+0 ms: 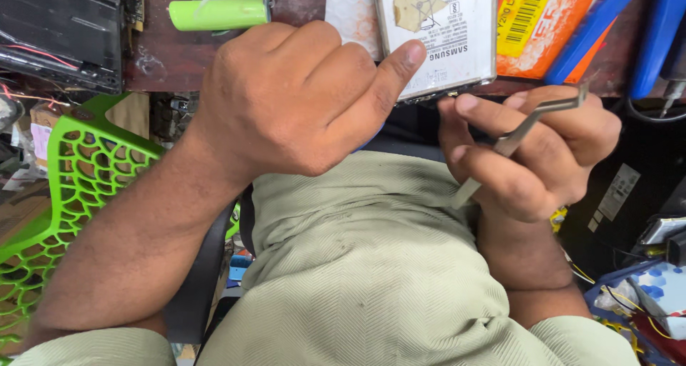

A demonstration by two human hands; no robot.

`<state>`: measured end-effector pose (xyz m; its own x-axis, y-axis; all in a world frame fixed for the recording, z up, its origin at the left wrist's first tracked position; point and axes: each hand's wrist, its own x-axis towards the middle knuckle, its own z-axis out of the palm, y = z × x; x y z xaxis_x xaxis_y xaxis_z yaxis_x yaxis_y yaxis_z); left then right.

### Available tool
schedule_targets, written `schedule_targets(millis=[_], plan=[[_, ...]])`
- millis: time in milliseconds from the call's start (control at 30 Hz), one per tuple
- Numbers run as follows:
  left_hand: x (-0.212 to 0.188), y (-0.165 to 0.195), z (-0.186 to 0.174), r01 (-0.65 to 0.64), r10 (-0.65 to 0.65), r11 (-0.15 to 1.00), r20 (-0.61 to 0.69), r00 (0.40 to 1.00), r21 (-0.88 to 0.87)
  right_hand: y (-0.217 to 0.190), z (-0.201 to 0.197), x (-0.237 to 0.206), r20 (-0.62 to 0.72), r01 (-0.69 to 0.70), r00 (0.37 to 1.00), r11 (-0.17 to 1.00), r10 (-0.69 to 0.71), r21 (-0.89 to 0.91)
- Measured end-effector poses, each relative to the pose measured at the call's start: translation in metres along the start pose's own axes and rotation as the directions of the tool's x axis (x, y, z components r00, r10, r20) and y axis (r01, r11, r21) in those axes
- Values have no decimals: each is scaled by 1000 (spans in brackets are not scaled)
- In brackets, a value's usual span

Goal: The person solders wires to a Samsung battery using a soldering iron and solder wire, then uses tweezers to adjust the connections. The person repeats the soldering process on multiple contact points while seated at a cluttered workbench.

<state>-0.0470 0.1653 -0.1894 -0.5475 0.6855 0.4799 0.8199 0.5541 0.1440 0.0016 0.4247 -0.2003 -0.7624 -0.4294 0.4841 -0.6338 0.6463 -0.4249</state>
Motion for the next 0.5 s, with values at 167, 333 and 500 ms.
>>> schedule_targets(millis=[167, 333, 500], plan=[[-2, -1, 0, -2, 2, 1000, 13, 1000, 16, 14, 12, 10, -68, 199, 977, 978, -202, -60], [-3, 0, -2, 15, -15, 1000, 1, 1000, -2, 4, 6, 0, -20, 106, 994, 993, -107, -61], [-4, -1, -1, 17, -17, 1000, -11, 1000, -20, 11, 12, -6, -138, 140, 976, 972, -168, -188]])
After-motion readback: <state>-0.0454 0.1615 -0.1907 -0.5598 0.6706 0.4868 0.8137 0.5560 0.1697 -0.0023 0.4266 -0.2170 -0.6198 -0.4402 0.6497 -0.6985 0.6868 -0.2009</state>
